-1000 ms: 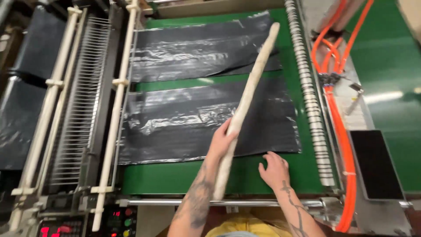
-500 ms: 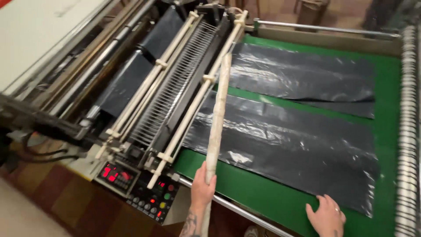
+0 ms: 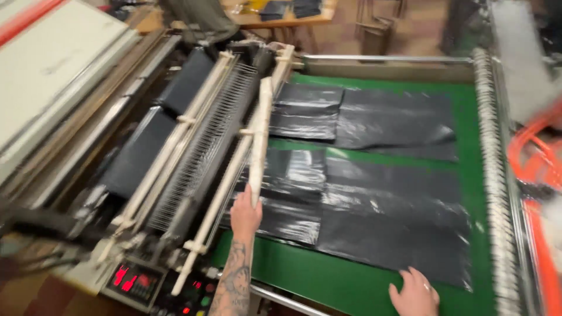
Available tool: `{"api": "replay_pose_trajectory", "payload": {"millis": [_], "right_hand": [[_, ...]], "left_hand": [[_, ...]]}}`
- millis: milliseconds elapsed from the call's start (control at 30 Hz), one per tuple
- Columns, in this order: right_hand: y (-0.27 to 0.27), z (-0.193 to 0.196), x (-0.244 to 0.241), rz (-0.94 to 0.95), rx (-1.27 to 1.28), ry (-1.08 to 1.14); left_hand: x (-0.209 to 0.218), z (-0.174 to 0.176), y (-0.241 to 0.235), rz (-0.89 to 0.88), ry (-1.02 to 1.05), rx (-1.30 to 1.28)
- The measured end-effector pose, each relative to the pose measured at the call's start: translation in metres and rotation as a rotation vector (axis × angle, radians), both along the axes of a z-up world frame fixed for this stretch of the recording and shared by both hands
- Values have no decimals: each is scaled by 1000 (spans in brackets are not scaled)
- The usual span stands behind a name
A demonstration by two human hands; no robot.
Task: Using a long wooden pole to guide and flatten plastic bags on a conveyor belt as they exit a cutting machine.
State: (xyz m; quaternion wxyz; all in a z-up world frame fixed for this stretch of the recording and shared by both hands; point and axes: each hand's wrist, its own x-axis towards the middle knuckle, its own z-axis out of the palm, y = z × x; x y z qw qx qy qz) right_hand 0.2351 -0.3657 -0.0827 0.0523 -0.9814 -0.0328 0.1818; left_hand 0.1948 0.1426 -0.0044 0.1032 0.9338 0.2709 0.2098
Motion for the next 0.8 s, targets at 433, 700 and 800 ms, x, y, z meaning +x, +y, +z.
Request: {"api": "replay_pose_trajectory", "payload": {"millis": [433,700,800], "right_hand": [[-14,4,-11,161,194,-194],[-9,8,-16,112,331,-354],[-7,13,-20,124,431,-470]], "left_hand": [[187,-36,-380,-623,-64,-999],[98,25,-310,-554,69,-1160],[19,31,-250,-576,62,-986]]}}
